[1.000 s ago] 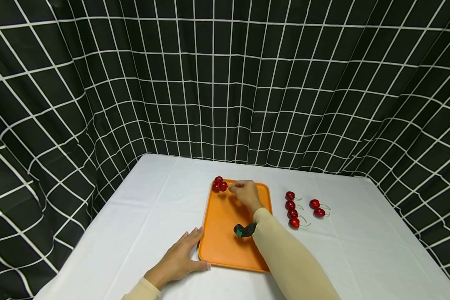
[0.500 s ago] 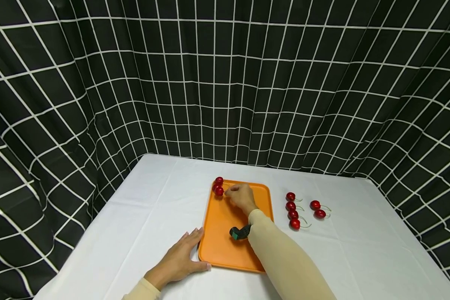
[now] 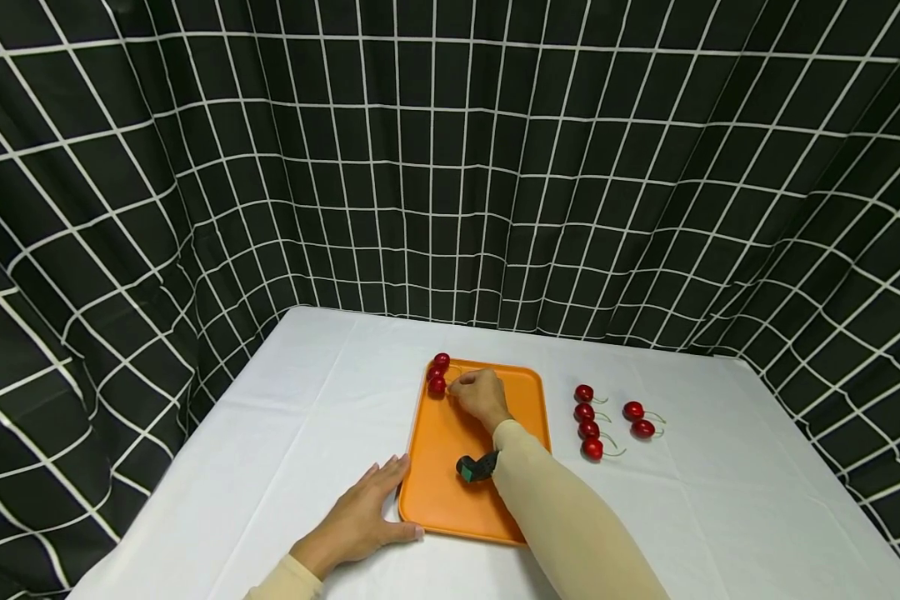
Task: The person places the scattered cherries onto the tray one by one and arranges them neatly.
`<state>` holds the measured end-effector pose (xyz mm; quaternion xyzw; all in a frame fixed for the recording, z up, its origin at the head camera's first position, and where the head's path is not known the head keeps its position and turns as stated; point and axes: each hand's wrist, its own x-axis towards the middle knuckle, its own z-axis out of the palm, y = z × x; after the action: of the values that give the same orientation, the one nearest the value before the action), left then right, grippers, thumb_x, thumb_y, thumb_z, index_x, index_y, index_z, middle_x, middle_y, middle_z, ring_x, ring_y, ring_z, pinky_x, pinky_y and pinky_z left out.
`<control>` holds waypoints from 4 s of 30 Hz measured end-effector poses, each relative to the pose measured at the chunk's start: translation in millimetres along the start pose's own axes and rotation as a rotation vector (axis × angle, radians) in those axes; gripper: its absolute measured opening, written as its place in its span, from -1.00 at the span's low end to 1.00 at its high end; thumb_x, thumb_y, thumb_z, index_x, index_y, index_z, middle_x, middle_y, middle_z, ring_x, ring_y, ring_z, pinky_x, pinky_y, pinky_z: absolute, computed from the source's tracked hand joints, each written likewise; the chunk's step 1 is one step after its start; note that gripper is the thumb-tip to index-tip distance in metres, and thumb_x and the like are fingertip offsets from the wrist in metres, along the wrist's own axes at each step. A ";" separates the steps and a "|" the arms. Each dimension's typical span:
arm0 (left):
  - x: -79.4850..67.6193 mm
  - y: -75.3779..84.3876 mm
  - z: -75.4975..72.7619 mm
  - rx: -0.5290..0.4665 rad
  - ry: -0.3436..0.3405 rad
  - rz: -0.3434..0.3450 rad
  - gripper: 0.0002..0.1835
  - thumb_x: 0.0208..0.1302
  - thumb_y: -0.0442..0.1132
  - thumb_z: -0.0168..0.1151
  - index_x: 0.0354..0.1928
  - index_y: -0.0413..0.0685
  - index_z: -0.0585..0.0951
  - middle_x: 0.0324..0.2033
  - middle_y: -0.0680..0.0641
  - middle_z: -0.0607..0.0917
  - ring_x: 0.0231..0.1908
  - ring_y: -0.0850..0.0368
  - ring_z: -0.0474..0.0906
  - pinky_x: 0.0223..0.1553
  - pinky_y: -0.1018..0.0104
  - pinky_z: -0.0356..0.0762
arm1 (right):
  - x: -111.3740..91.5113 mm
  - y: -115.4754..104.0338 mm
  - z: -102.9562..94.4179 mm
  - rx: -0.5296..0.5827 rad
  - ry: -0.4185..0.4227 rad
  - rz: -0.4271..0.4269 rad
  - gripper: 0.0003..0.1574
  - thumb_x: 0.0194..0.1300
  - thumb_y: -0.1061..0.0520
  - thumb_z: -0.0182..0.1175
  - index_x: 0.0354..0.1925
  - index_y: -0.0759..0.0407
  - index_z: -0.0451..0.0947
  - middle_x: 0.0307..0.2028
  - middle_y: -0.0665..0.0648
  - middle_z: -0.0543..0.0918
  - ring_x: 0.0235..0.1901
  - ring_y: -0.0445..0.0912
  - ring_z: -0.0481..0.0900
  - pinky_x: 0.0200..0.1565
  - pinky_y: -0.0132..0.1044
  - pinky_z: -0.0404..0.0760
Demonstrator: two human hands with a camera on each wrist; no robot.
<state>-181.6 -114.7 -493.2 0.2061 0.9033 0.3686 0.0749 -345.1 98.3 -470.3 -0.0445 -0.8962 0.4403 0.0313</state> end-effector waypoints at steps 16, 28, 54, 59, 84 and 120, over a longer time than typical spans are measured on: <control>-0.2 -0.3 0.5 -0.004 -0.012 -0.006 0.13 -0.07 0.34 0.36 0.44 -0.17 0.21 0.43 -0.11 0.17 0.40 -0.22 -0.01 0.33 -0.23 -0.02 | -1.3 -1.9 6.5 -0.021 0.009 -0.003 -0.89 0.14 0.07 0.41 -0.39 0.08 0.77 -0.42 -0.04 0.68 -0.29 -0.02 0.50 -0.19 -0.19 0.54; -0.2 -0.5 1.7 0.001 -0.013 -0.021 0.14 -0.08 0.35 0.36 0.45 -0.15 0.20 0.43 -0.10 0.16 0.40 -0.21 -0.02 0.34 -0.21 -0.03 | -4.2 -1.6 5.4 -0.017 -0.004 -0.015 -0.90 0.15 0.06 0.40 -0.38 0.06 0.77 -0.36 -0.03 0.69 -0.24 0.00 0.49 -0.14 -0.15 0.51; -0.4 -2.3 1.0 0.011 -0.007 -0.006 0.13 -0.07 0.32 0.37 0.45 -0.19 0.19 0.44 -0.12 0.14 0.40 -0.24 -0.04 0.33 -0.25 -0.05 | -25.3 -0.7 -98.4 0.284 0.040 -0.195 -0.78 0.22 0.07 0.35 -0.20 0.16 0.74 -0.23 0.12 0.63 -0.27 0.01 0.41 -0.37 -0.27 0.40; -1.6 -3.1 4.1 0.001 -0.011 -0.008 0.13 -0.06 0.32 0.37 0.45 -0.18 0.19 0.43 -0.13 0.16 0.40 -0.26 -0.02 0.32 -0.25 -0.03 | -40.3 4.5 -127.0 0.385 0.080 -0.231 -0.70 0.18 0.07 0.40 -0.19 0.25 0.73 -0.19 0.12 0.67 -0.29 -0.01 0.33 -0.39 -0.30 0.31; 2.7 1.3 -0.1 0.019 0.015 -0.020 0.14 -0.09 0.32 0.39 0.46 -0.13 0.19 0.43 -0.16 0.15 0.41 -0.23 -0.04 0.34 -0.20 -0.04 | -90.5 107.9 -218.8 0.362 0.227 -0.092 -0.55 0.25 0.00 0.34 -0.05 0.32 0.66 -0.29 0.03 0.71 -0.34 -0.12 0.63 -0.27 -0.45 0.58; 1.0 1.6 0.6 0.017 0.020 -0.006 0.13 -0.08 0.32 0.39 0.45 -0.14 0.20 0.42 -0.15 0.16 0.40 -0.21 -0.02 0.35 -0.17 -0.04 | -84.4 154.4 -191.3 -0.214 0.006 -0.140 -0.90 0.22 0.19 0.32 -0.33 0.23 0.72 -0.37 0.07 0.67 -0.35 -0.07 0.50 -0.31 -0.21 0.52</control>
<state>-181.9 -112.9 -492.5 0.2002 0.9078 0.3627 0.0651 -234.9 333.6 -477.3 0.0139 -0.9388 0.3390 0.0598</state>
